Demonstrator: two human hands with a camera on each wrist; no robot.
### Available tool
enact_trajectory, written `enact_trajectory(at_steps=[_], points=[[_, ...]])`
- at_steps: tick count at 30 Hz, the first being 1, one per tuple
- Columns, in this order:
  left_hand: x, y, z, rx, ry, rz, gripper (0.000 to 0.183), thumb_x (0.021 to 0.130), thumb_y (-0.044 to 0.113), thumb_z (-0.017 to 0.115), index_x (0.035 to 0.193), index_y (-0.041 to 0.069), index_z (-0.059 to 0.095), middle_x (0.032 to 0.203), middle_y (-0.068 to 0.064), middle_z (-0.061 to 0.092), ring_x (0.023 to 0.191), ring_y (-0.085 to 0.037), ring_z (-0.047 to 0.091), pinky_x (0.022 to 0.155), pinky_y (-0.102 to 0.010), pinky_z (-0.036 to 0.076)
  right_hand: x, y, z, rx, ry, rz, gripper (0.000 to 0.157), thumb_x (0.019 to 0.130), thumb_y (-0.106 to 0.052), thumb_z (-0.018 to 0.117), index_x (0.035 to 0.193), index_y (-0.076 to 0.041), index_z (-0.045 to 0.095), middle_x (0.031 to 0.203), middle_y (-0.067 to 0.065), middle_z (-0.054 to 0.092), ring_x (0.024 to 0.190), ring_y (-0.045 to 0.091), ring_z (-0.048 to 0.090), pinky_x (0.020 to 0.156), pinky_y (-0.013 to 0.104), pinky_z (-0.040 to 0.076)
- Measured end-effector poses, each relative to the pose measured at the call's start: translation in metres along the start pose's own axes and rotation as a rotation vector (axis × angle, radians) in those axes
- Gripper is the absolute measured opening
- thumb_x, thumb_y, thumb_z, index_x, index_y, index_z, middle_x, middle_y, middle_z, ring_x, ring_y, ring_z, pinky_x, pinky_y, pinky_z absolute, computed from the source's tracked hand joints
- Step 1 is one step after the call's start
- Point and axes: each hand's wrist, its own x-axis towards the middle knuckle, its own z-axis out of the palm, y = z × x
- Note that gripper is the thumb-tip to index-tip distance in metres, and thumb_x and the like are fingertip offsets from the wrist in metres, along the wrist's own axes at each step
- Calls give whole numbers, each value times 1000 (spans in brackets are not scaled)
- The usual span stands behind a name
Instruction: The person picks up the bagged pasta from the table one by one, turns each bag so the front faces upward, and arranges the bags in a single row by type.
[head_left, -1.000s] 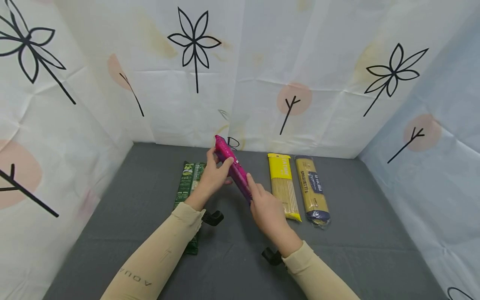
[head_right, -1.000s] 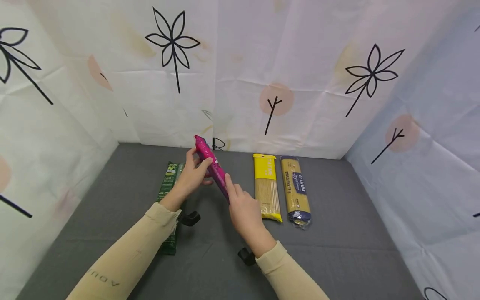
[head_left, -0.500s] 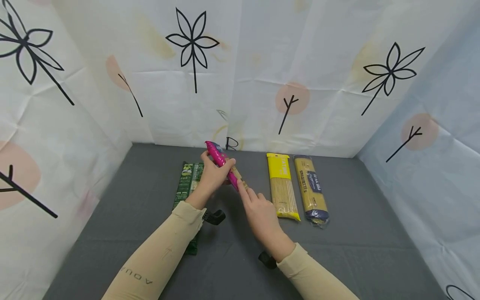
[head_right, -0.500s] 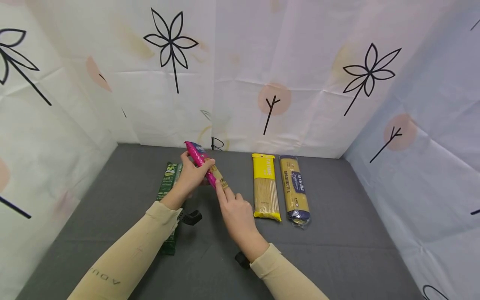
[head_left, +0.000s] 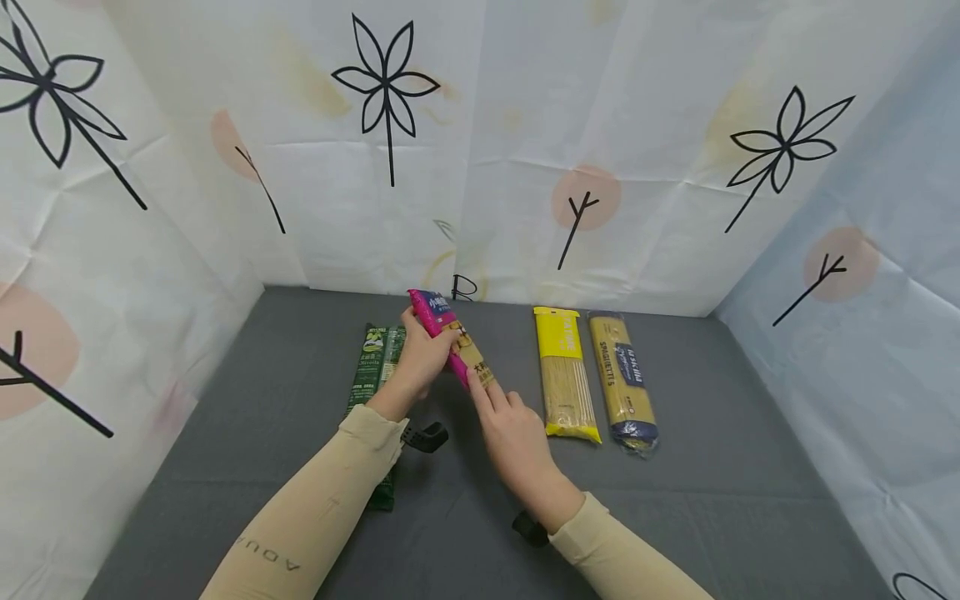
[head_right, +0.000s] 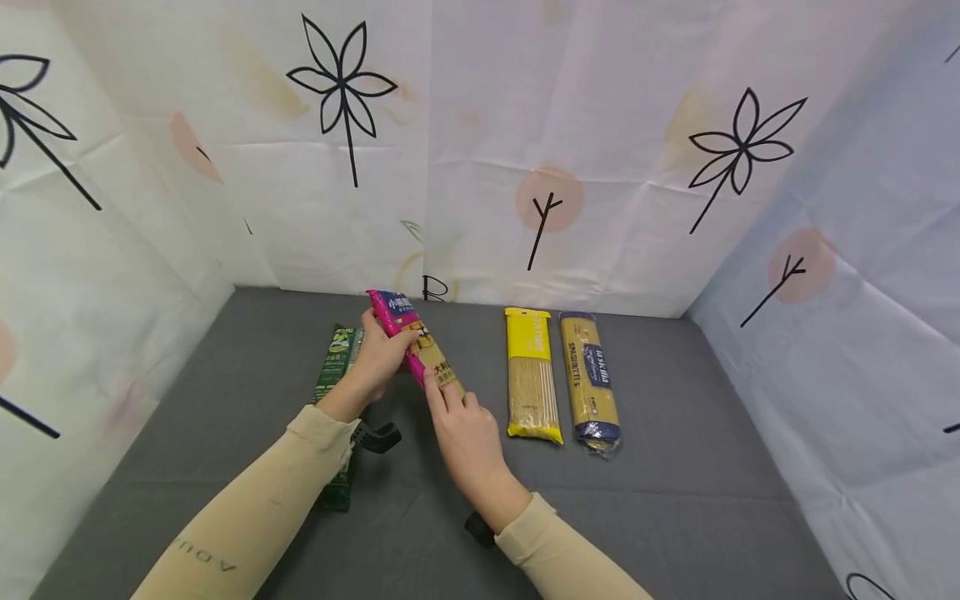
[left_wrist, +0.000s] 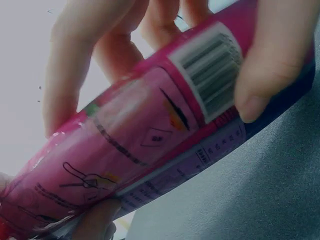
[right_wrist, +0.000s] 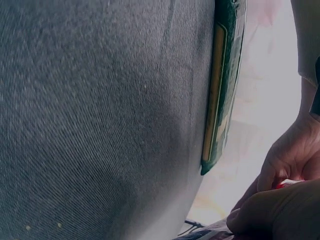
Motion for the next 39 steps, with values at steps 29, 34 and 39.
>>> enact_trajectory(at_steps=[29, 34, 39], points=[[-6, 10, -4, -71, 42, -4, 65, 102, 23, 50, 149, 23, 5, 129, -15, 44, 109, -28, 57, 87, -42, 51, -5, 11, -1, 273, -52, 76, 74, 76, -27, 82, 140, -14, 48, 123, 8, 54, 102, 23, 53, 85, 39, 52], [-6, 10, -5, -82, 40, -13, 56, 102, 24, 49, 146, 17, 15, 127, -15, 48, 107, -28, 59, 86, -40, 52, -9, 19, 0, 347, -80, 110, 67, 80, -38, 78, 137, -15, 52, 127, 5, 52, 108, 20, 48, 88, 38, 50], [-4, 7, -8, -55, 67, -4, 48, 102, 28, 49, 143, 15, 28, 125, -11, 52, 106, -26, 59, 87, -41, 51, -13, 23, 2, 432, -160, 171, 65, 84, -42, 74, 138, -16, 51, 128, 3, 49, 111, 17, 45, 92, 36, 48]])
